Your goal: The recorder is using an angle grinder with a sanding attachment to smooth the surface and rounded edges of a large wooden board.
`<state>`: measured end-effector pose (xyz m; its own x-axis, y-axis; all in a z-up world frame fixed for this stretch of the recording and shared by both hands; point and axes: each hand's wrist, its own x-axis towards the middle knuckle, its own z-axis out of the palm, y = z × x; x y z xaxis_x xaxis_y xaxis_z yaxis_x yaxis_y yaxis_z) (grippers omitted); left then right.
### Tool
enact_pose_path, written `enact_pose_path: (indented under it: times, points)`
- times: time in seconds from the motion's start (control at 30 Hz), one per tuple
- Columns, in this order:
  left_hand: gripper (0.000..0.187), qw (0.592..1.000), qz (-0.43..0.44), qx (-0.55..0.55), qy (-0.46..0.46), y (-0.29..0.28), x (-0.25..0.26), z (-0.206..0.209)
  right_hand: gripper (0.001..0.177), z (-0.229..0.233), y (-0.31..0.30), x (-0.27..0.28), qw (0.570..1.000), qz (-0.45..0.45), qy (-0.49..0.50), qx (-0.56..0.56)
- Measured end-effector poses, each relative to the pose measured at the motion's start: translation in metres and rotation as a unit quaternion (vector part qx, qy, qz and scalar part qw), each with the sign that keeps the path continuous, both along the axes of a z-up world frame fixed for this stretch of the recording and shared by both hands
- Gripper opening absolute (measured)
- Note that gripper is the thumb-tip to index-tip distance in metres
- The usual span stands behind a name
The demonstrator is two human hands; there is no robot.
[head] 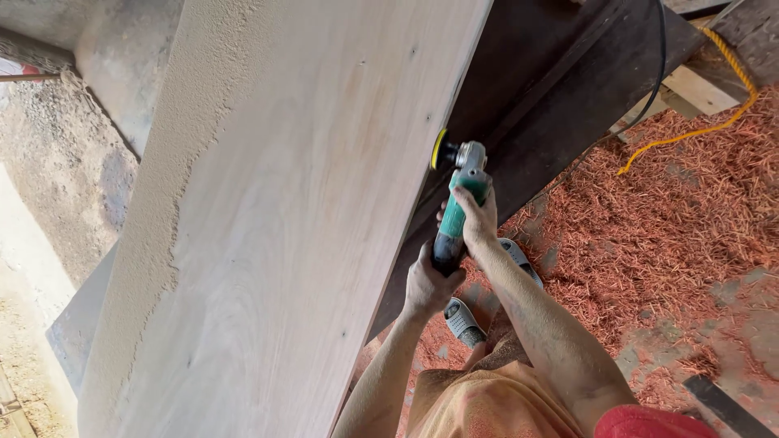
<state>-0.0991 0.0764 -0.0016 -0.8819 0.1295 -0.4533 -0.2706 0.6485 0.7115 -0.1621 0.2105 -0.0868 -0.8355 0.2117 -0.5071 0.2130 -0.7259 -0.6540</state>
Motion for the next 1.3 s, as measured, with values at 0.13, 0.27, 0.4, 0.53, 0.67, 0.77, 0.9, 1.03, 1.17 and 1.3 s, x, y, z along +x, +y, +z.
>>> enact_pose_path:
  times: [0.13, 0.27, 0.4, 0.53, 0.67, 0.77, 0.9, 1.03, 1.17, 1.3]
  points:
    - [0.069, 0.999, -0.02, -0.007, 0.024, 0.026, -0.036, -0.002, 0.063, 0.004, 0.031, -0.038, 1.0, 0.01, -0.001, 0.016]
    - [0.07, 0.999, -0.026, -0.008, 0.02, 0.049, -0.066, 0.001, 0.064, -0.007, 0.056, -0.071, 1.0, 0.004, 0.01, 0.022]
    - [0.079, 0.999, -0.014, -0.018, 0.029, 0.056, -0.075, 0.002, 0.059, -0.005, 0.065, -0.08, 1.0, 0.006, -0.003, 0.023]
    - [0.071, 1.0, -0.022, -0.013, -0.005, 0.046, -0.061, 0.002, 0.057, -0.009, 0.055, -0.064, 1.0, 0.013, -0.005, 0.022]
    - [0.068, 1.0, -0.013, -0.004, 0.009, 0.026, -0.032, -0.004, 0.058, -0.004, 0.034, -0.037, 1.0, 0.016, -0.006, 0.015]
    - [0.069, 1.0, -0.002, 0.003, -0.003, 0.012, -0.012, -0.004, 0.055, -0.009, 0.019, -0.015, 1.0, 0.023, 0.001, 0.01]
    - [0.068, 1.0, 0.003, 0.008, 0.006, -0.004, 0.01, -0.004, 0.055, -0.003, 0.002, 0.007, 0.999, 0.03, -0.017, 0.012]
    - [0.066, 1.0, 0.007, 0.006, 0.001, -0.02, 0.03, -0.003, 0.059, -0.001, -0.015, 0.026, 0.999, 0.033, -0.033, 0.005]
    - [0.069, 1.0, 0.01, 0.018, 0.023, -0.034, 0.049, -0.004, 0.063, -0.007, -0.028, 0.046, 0.998, 0.045, -0.021, 0.027]
    - [0.075, 0.999, 0.02, 0.03, -0.001, -0.047, 0.066, 0.007, 0.064, 0.006, -0.044, 0.064, 0.998, 0.047, -0.038, 0.014]
